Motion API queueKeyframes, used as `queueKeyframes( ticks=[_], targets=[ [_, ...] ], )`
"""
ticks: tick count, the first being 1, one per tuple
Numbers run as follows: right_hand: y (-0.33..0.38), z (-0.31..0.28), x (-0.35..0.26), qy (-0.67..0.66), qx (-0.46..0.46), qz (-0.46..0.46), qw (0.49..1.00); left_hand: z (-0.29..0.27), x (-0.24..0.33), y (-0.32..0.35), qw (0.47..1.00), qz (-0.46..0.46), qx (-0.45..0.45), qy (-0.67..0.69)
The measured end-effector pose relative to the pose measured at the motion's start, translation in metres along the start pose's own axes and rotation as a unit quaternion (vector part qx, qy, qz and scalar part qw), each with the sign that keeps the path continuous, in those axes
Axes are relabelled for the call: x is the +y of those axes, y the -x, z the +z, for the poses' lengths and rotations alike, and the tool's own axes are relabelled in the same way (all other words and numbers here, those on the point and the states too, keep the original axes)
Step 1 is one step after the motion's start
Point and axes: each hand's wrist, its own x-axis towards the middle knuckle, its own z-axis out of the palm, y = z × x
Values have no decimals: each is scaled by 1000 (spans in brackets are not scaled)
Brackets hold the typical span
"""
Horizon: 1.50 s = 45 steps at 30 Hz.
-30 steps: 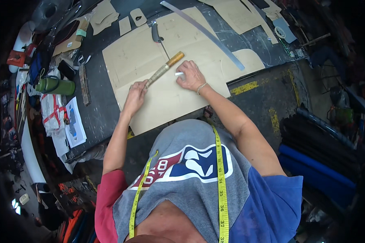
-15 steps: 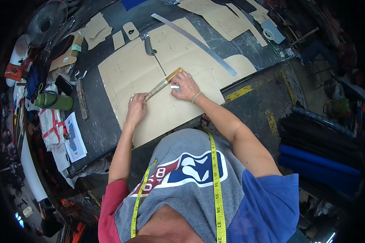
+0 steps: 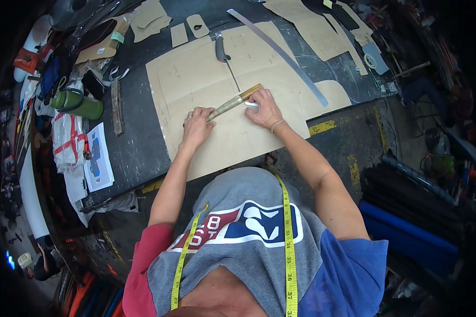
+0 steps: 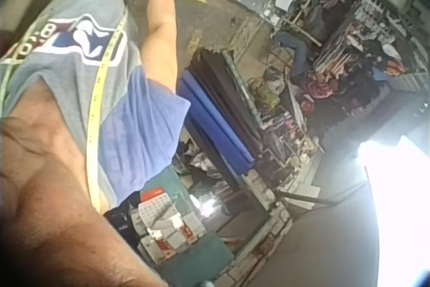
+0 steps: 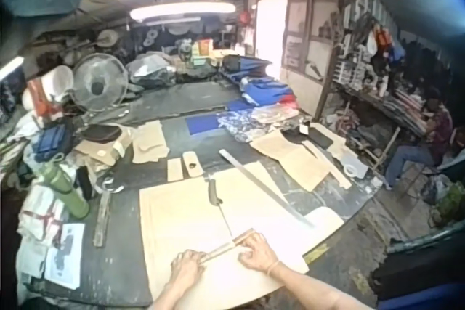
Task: The recorder measures and marks cardboard patterns on a workbench for garment or bag manufacturing.
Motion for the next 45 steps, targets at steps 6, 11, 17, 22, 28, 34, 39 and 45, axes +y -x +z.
queueKeyframes(
  ticks=[6,11,17,22,28,34,39,45],
  targets=[
    [-1,0,-5,1,-3,9,1000,3,-3,1,1000,-7,1,3],
    [0,0,-4,-3,5,20,1000,4,-5,0,1000,3,13,13],
    [0,1,-3,-17,9,19,1000,1,-2,-3,1000,-22,-10,14],
    [0,0,2,-50,28,18,998,-2,7,-10,997,-62,-35,-6],
    [-4,0,16,-204,36,91,974,-1,16,-18,991,-125,-47,-14],
    [-4,2,32,-281,17,96,955,5,19,-27,984,-170,-50,-33],
    [-9,-1,42,-318,-17,87,944,0,24,-37,974,-213,-77,-27],
    [-10,1,53,-391,-65,92,914,-20,56,-34,975,-219,-39,-10]
  ],
)
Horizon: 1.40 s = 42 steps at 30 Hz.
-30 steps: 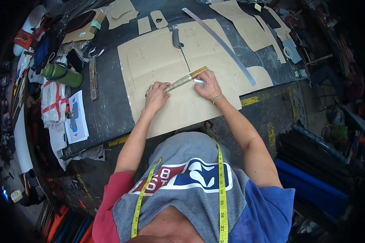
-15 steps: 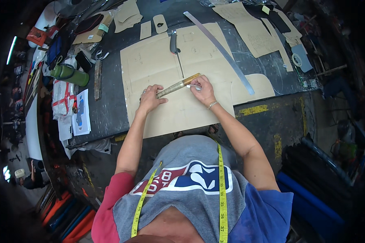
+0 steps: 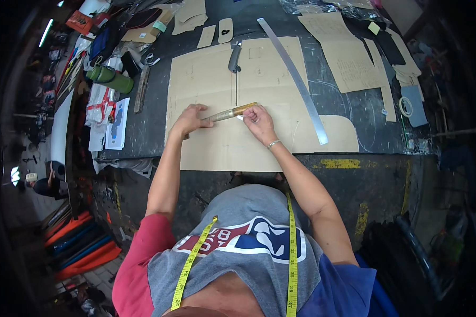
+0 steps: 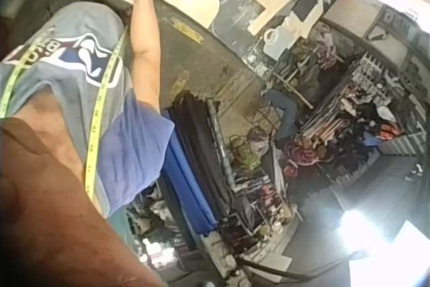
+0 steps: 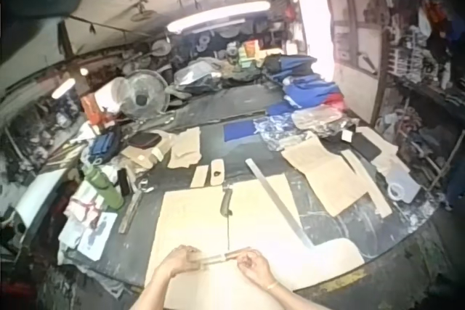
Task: The recorder measures and marks cardboard patterns on a workbench for garment or bag manufacturing.
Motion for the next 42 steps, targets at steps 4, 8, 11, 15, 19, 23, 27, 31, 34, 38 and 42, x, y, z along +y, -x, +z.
queueKeyframes(
  ticks=[4,8,11,15,19,23,27,31,34,38,42],
  targets=[
    [-3,-10,-6,-186,19,64,980,-44,108,49,963,232,129,47],
    [15,16,-62,-474,-234,95,844,-49,200,92,888,427,69,157],
    [23,51,-138,-328,-440,255,796,-28,238,96,834,536,55,119],
    [31,61,-181,-384,-503,281,721,-17,252,106,808,582,43,88],
    [26,68,-183,-300,-510,261,763,-20,240,110,800,591,17,99],
    [28,77,-189,-230,-521,191,800,-23,228,113,788,604,27,116],
    [32,88,-197,-178,-541,174,803,-23,212,118,780,612,48,121],
    [34,97,-210,-182,-575,184,776,-31,203,132,791,602,-5,110],
    [38,104,-220,-181,-582,168,775,-36,197,139,789,605,-3,106],
    [41,117,-223,-202,-564,164,784,-44,189,138,780,613,18,126],
    [44,127,-214,-219,-535,153,801,-45,179,136,794,596,21,123]
  ],
)
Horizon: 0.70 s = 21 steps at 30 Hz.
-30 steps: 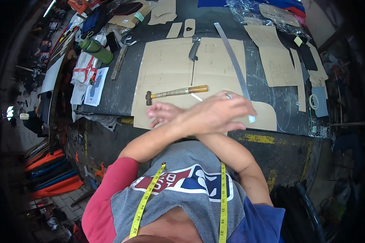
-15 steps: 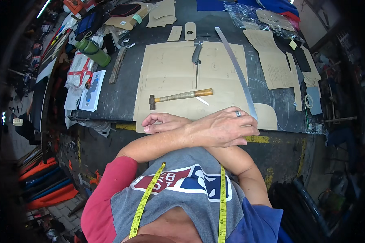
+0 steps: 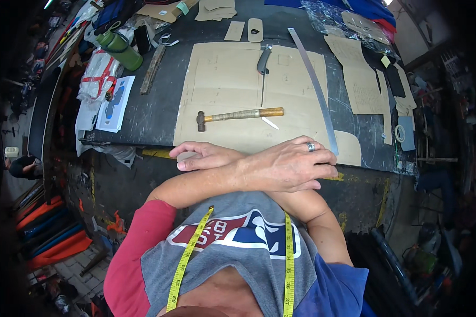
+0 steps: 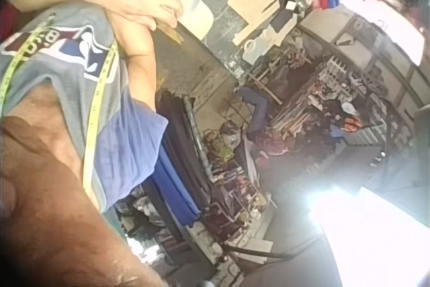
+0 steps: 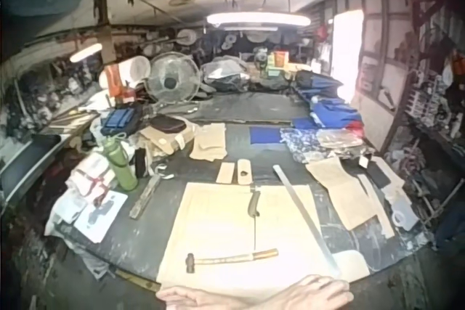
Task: The recorder measures and marks cardboard patterns on a workbench for garment or bag manufacturing.
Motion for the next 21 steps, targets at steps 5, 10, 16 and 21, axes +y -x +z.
queueKeyframes(
  ticks=[5,10,16,21],
  targets=[
    [0,-1,-5,62,-37,37,997,5,2,7,1000,-2,6,-6],
    [2,2,-1,31,-62,50,996,11,3,7,999,21,21,13],
    [4,13,2,-56,-49,35,997,18,1,9,999,35,22,-7],
    [2,-1,8,98,-15,41,994,15,1,10,999,29,22,-5]
  ],
)
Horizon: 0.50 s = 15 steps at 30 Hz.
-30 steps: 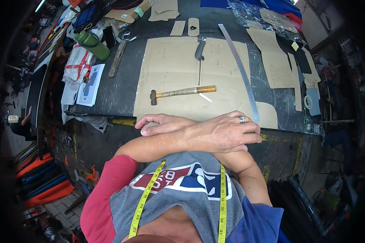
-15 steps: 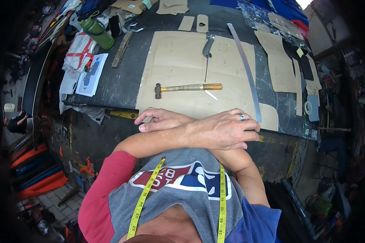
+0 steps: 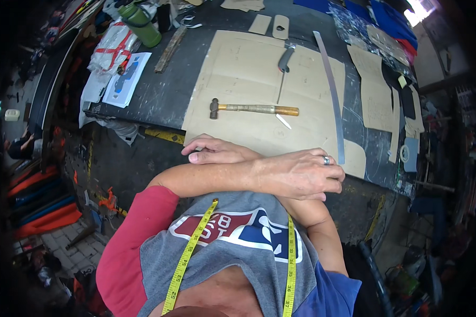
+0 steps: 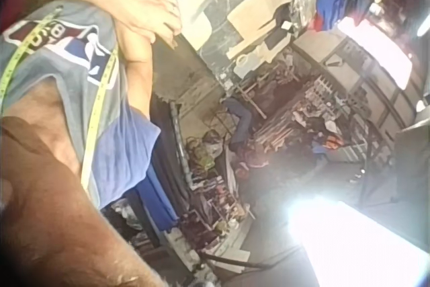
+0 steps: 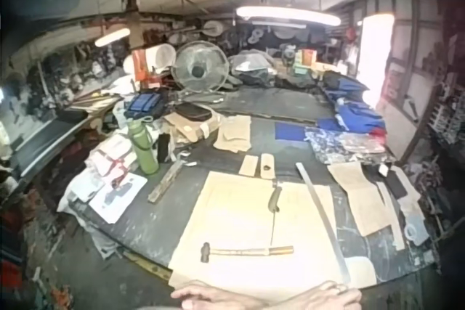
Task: The recorder measures and marks cardboard patterns on a workbench for garment or bag manufacturing.
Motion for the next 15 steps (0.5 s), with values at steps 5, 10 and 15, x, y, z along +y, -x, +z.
queueKeyframes(
  ticks=[5,10,15],
  targets=[
    [-2,1,-1,16,-59,-55,997,4,0,-1,1000,-9,-16,-5],
    [4,6,-5,-116,-68,-26,991,4,2,-4,999,-5,-44,0],
    [1,4,5,-195,-58,-12,979,-2,2,-6,997,-25,-76,12]
  ],
)
